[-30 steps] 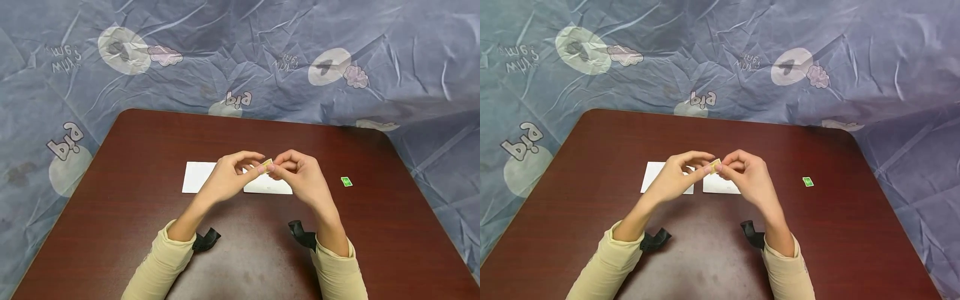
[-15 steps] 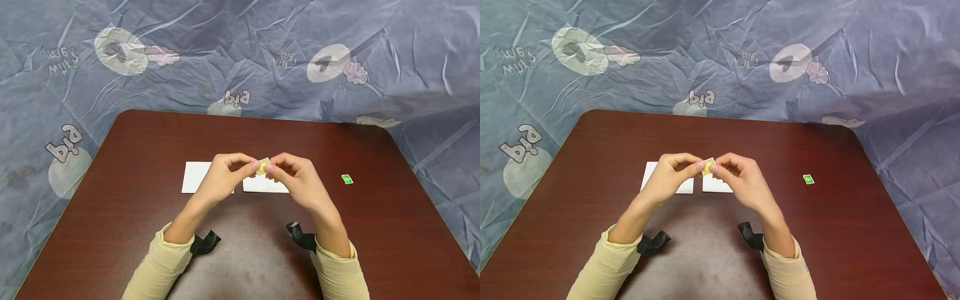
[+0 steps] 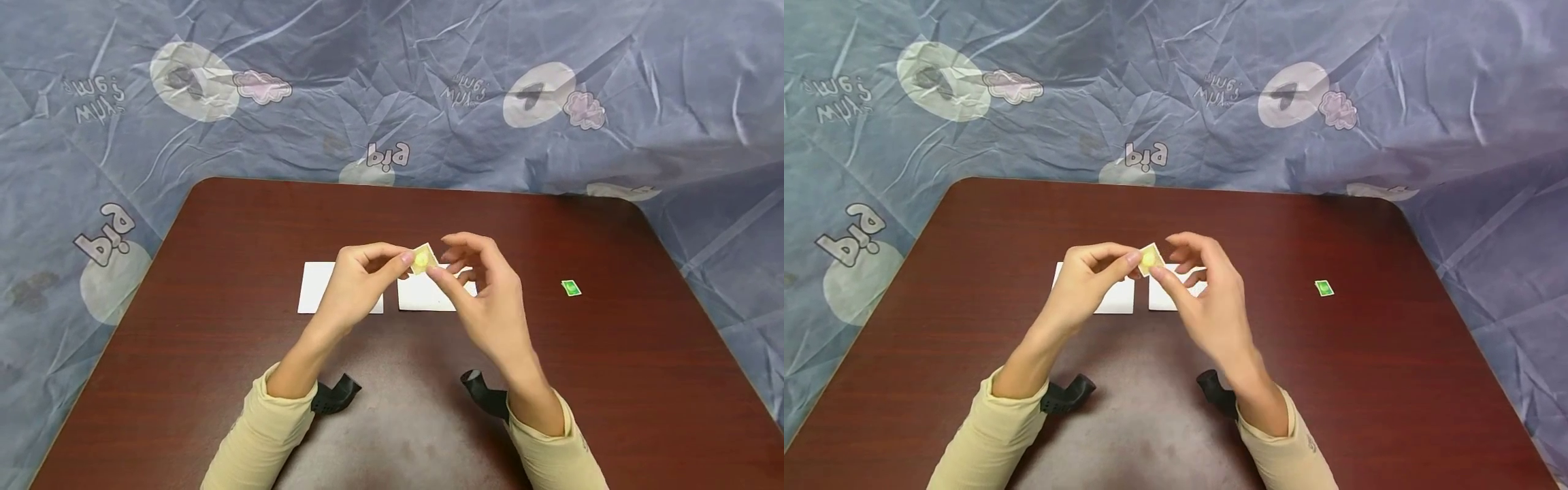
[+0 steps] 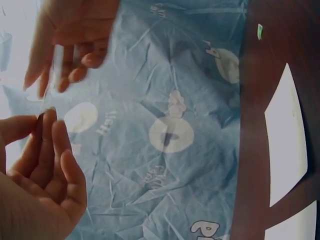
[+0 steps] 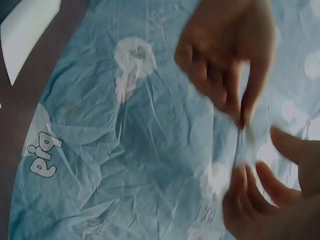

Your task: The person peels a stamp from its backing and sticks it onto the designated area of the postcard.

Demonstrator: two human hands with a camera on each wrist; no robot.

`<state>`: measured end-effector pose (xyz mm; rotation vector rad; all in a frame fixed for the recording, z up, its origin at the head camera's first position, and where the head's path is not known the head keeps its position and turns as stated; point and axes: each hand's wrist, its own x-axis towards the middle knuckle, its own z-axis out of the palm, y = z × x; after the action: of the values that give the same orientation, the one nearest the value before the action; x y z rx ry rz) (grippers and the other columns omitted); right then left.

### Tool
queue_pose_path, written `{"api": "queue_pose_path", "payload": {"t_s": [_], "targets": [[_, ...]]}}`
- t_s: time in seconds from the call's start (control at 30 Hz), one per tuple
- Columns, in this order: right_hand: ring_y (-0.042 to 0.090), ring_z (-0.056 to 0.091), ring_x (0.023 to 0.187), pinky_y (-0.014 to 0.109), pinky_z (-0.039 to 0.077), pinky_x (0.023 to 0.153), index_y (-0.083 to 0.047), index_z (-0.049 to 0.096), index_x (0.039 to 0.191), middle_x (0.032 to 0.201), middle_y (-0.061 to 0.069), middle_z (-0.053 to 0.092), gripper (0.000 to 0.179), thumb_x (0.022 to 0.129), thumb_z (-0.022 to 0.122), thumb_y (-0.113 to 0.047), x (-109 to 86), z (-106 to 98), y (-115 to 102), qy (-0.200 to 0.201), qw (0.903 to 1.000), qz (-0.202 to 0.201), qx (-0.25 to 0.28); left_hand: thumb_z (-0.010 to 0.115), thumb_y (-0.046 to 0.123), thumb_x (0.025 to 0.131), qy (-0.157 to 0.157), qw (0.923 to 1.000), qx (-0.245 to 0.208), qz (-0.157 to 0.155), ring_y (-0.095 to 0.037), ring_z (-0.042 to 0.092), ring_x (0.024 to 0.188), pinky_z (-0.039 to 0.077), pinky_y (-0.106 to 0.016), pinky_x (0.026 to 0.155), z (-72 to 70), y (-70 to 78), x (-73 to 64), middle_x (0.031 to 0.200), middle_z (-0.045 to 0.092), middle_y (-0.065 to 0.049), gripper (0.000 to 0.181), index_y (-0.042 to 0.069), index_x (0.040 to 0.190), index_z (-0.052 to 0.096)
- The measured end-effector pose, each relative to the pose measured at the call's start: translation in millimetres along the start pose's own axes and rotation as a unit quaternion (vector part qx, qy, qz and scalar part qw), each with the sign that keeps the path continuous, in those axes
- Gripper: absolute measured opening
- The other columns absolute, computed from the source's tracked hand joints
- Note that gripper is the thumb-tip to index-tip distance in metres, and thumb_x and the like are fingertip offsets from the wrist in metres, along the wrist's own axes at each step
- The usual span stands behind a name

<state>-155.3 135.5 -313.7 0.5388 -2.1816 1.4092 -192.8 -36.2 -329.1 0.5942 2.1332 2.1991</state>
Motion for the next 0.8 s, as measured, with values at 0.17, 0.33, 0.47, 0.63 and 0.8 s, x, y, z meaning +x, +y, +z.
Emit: {"api": "queue_pose_path", "payload": {"t_s": [0.17,0.33,0.47,0.63,0.8], "targets": [[0.030,0.053,0.095,0.034,0.040,0.079,0.000,0.068,0.108,0.101,0.013,0.060,0.038,0.073,0.080,0.000,-6.2,15.4,-3.4,0.080,0.9820,-0.116,-0.126,0.064,0.011,0.091,0.020,0.9991,0.035,0.008,-0.017,0.064,0.076,0.051,-0.033,0.071,1.6,-2.1,0.9,0.081,0.069,-0.006,0.015,-0.001,0.096,0.073],[0.034,0.054,0.097,0.042,0.041,0.085,-0.002,0.069,0.112,0.105,0.011,0.065,0.035,0.078,0.077,-0.008,-13.0,25.2,-2.1,0.091,0.9664,-0.122,-0.207,0.064,0.012,0.091,0.032,0.9968,0.068,0.025,-0.014,0.063,0.074,0.048,-0.029,0.063,4.5,-2.8,0.4,0.082,0.070,-0.004,0.015,0.001,0.094,0.073],[0.031,0.056,0.098,0.043,0.043,0.077,-0.005,0.068,0.115,0.109,0.007,0.066,0.036,0.081,0.075,-0.016,-16.6,28.0,-1.8,0.095,0.9563,-0.098,-0.259,0.064,0.012,0.091,0.041,0.9947,0.087,0.038,-0.013,0.061,0.071,0.046,-0.027,0.058,6.9,-2.3,-0.4,0.082,0.070,-0.003,0.014,0.002,0.093,0.074],[0.030,0.056,0.102,0.043,0.045,0.073,-0.006,0.066,0.119,0.113,0.008,0.065,0.041,0.081,0.076,-0.016,-18.7,30.9,-0.3,0.086,0.9499,-0.087,-0.288,0.064,0.012,0.091,0.044,0.9941,0.091,0.039,-0.014,0.060,0.070,0.046,-0.028,0.054,9.3,-1.4,-1.8,0.082,0.070,-0.003,0.014,0.002,0.093,0.074],[0.031,0.058,0.097,0.042,0.045,0.068,-0.005,0.068,0.116,0.107,0.007,0.066,0.032,0.084,0.068,-0.007,-20.0,33.3,2.1,0.095,0.9423,-0.097,-0.306,0.064,0.012,0.091,0.046,0.9915,0.108,0.055,-0.013,0.059,0.073,0.048,-0.028,0.059,11.9,-2.1,-1.8,0.082,0.068,-0.002,0.013,0.002,0.092,0.073]]}}
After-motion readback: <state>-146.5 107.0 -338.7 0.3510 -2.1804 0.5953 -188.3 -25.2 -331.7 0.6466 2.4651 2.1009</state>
